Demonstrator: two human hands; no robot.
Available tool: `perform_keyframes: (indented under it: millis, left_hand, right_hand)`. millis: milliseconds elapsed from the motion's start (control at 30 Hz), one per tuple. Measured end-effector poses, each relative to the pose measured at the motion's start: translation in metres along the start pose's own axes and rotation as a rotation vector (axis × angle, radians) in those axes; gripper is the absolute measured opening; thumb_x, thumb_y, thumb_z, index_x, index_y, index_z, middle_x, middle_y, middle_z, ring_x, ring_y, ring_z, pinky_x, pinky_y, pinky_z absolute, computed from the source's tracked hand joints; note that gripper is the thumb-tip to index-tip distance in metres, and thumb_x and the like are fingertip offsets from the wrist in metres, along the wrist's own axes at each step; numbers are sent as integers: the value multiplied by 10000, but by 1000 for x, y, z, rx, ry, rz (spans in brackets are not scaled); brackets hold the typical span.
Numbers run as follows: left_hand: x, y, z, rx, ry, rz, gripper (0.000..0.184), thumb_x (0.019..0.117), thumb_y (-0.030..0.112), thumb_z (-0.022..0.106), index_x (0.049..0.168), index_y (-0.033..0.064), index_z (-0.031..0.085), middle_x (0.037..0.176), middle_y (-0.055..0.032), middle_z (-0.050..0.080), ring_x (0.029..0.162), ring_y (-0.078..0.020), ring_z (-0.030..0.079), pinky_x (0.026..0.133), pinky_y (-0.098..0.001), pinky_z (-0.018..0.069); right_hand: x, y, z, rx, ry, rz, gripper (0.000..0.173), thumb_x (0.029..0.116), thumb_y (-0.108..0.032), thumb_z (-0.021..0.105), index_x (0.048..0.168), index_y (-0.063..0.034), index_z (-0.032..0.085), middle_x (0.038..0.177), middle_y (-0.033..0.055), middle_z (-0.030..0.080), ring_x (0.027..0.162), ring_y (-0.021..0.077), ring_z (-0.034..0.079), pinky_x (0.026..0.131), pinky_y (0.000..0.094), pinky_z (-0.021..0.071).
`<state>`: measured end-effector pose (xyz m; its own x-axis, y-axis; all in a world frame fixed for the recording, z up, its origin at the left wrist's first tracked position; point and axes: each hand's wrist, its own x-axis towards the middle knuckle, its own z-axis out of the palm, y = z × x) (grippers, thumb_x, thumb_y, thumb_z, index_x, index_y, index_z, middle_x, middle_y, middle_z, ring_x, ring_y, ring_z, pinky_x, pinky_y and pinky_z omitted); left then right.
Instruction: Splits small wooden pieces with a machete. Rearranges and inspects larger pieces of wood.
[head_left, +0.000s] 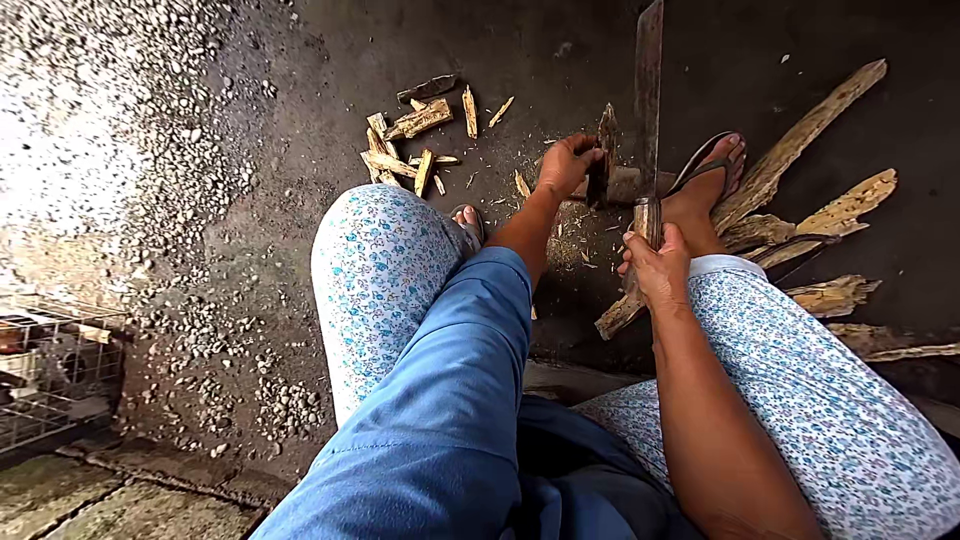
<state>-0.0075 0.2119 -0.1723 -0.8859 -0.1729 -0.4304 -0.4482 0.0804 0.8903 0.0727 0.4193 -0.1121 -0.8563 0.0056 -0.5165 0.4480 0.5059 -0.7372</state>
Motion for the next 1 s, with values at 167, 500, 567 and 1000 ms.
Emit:
perform_keyframes:
  millis: [167,500,567,1000]
  left_hand:
    - [-6,2,-2,-204,57,-23,309,1028,108,639,1299,-40,616,1177,-182,675,859,-191,699,756,-349,606]
    - [-7,-5,9,119,86,60,289,958,91,710,1226,-8,662,1200,-161,707,1039,-261,711,957,-455,569]
    - [-9,-8,11,136,94,55,290,958,94,716,1225,-6,663,1203,-159,706,1048,-259,707,964,-448,564]
    - [-12,-4,12,119,101,10,285,957,97,717,1224,11,668,1194,-145,706,1023,-246,708,934,-437,574]
  right_hand:
    - [-5,-8,-2,91,-13,-33,352,1009,-278,659,1269,-82,525,795,58,627,557,165,638,565,363,597]
    - [-10,-12,1,112,-15,-135,362,1030,-370,606,1236,-81,531,751,31,619,564,157,645,574,355,603]
    - [-11,-14,3,116,-13,-150,354,1039,-372,583,1225,-75,533,754,27,619,567,154,643,578,353,601]
    - [-20,-10,16,-124,106,-255,451,1052,-430,541,1262,-31,546,856,106,642,647,211,664,632,443,592]
